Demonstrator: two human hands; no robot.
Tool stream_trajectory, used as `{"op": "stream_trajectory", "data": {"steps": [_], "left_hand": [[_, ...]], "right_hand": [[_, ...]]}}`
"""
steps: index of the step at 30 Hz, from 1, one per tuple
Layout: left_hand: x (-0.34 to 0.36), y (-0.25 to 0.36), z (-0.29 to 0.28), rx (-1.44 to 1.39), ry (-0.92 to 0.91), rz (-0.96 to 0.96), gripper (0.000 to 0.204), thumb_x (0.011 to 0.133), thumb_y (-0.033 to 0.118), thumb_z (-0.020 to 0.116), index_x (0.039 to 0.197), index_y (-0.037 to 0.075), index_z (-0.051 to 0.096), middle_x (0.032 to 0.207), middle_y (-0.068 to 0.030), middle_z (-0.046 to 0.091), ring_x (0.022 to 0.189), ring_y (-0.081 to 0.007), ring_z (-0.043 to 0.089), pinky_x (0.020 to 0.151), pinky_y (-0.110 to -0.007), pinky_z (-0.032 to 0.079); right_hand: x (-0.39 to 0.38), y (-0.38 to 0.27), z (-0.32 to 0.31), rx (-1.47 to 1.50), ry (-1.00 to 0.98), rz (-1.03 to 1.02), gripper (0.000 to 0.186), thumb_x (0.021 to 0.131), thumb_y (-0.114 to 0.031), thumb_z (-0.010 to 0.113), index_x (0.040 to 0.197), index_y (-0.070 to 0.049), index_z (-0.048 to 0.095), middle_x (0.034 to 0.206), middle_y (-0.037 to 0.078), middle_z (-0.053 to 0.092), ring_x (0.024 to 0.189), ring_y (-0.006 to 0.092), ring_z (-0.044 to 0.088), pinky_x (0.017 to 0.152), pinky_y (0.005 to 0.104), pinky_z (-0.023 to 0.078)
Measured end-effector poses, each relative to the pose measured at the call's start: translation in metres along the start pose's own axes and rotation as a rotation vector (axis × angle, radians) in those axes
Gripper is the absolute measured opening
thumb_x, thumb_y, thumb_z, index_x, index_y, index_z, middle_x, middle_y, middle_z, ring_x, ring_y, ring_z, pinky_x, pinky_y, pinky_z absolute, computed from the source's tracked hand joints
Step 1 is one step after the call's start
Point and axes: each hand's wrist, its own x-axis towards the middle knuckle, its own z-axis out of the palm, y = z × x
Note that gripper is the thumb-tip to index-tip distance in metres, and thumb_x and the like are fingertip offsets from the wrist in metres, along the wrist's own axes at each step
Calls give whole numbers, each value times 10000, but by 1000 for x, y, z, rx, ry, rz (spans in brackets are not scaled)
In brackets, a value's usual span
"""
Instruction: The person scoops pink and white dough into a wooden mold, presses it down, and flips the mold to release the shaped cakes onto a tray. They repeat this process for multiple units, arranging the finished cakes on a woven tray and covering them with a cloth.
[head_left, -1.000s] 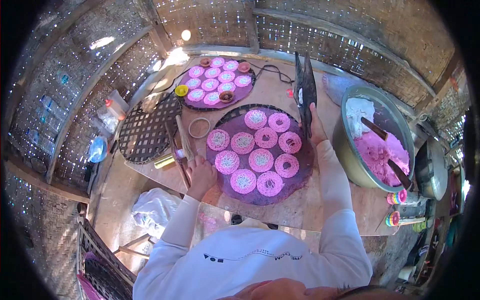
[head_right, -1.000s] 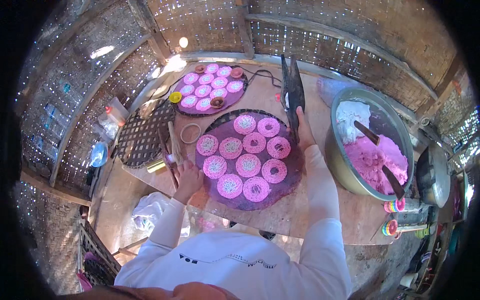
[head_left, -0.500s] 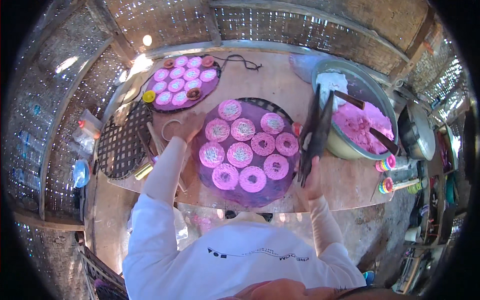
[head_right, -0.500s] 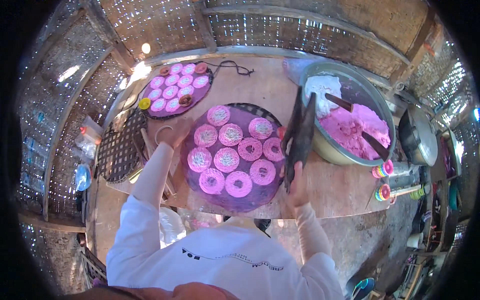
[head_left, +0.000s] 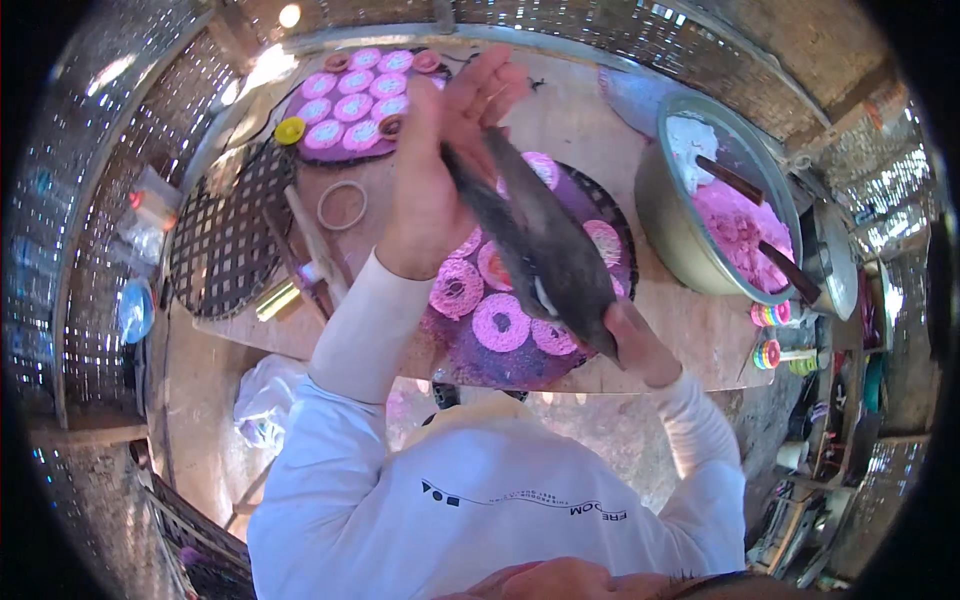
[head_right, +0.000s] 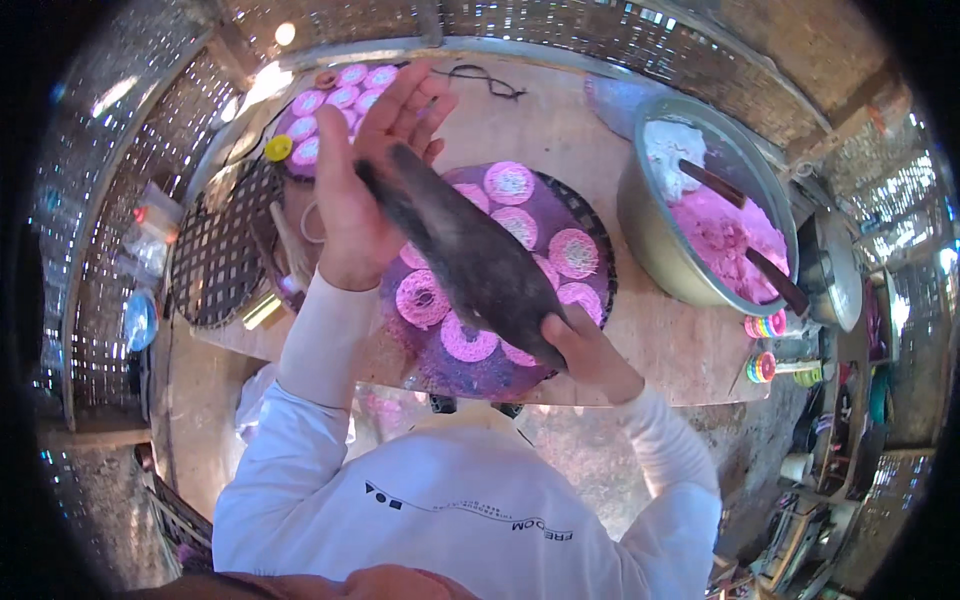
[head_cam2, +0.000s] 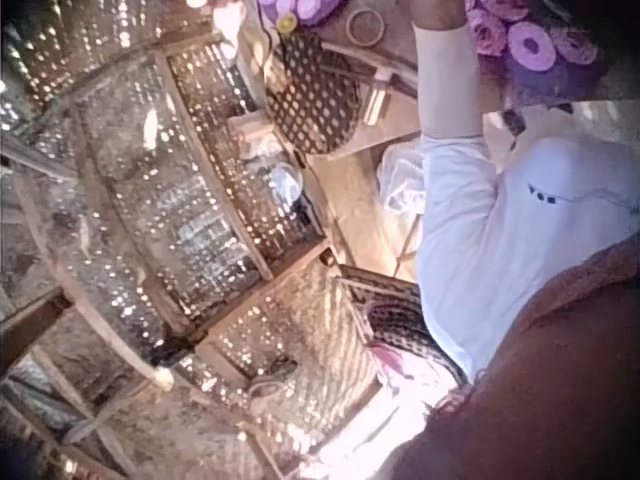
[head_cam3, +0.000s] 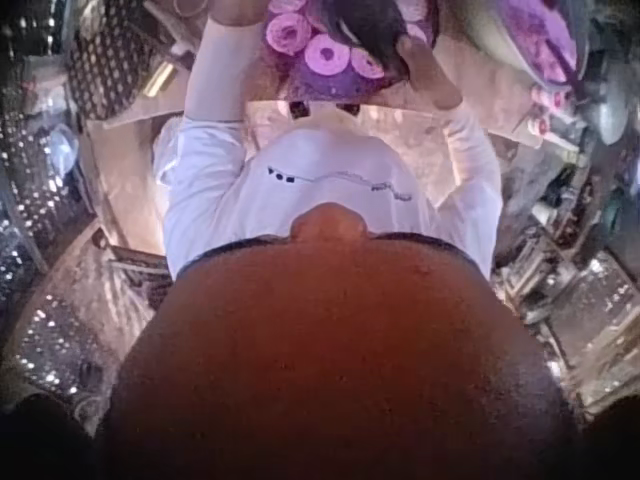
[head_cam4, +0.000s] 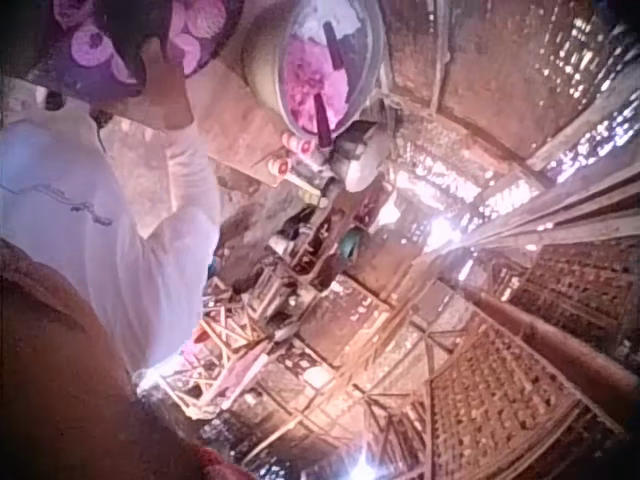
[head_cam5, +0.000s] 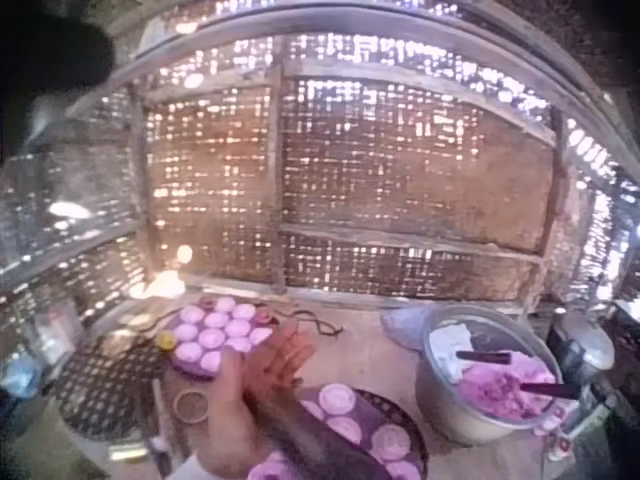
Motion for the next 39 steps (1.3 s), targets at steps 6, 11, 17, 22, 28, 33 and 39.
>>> {"op": "stream_trajectory", "data": {"steps": [6,11,17,22,28,33,39], "left_hand": [[-42,10,-94,-507,-174,-76,720,868,661,291,908,6,586,819,-97,514,875,-304,508,827,-388,400],[-65,-7,-127,-525,247,-32,482,891,507,405,698,69,462,659,-63,429,744,-254,448,748,-355,371],[-83,-27,-147,-613,374,65,391,885,392,453,631,95,438,573,-54,417,602,-220,438,651,-355,395],[-86,-36,-159,-642,410,122,377,891,329,443,582,122,383,535,-12,350,515,-166,386,571,-335,376],[-92,-28,-155,-578,465,122,344,898,295,434,600,143,354,525,15,315,489,-133,362,552,-297,363],[-89,-35,-154,-615,480,146,376,902,325,418,583,137,356,523,4,326,483,-138,371,545,-312,366],[-73,7,-115,-419,233,189,369,905,344,410,608,129,368,521,1,332,524,-154,379,581,-298,362]], "right_hand": [[77,-48,18,-64,-255,403,535,940,-508,360,1126,-48,562,831,-11,592,675,70,515,571,228,425],[118,-40,18,-441,-280,543,675,887,-633,323,969,-37,629,688,34,574,565,109,524,520,253,427],[126,-30,22,-721,-230,457,758,837,-688,360,751,9,648,554,51,532,512,132,527,496,269,421],[134,-9,11,-863,-173,334,766,812,-698,405,717,27,634,544,71,533,516,153,543,510,296,426],[130,-17,30,-782,-170,493,787,797,-700,427,711,56,629,559,109,554,569,226,588,580,366,449],[135,-10,16,-1060,-97,235,760,807,-674,440,799,57,650,622,144,592,645,256,616,644,383,458],[116,-15,20,-868,-52,11,694,848,-610,447,848,56,643,632,128,590,660,235,607,646,380,456]]}}
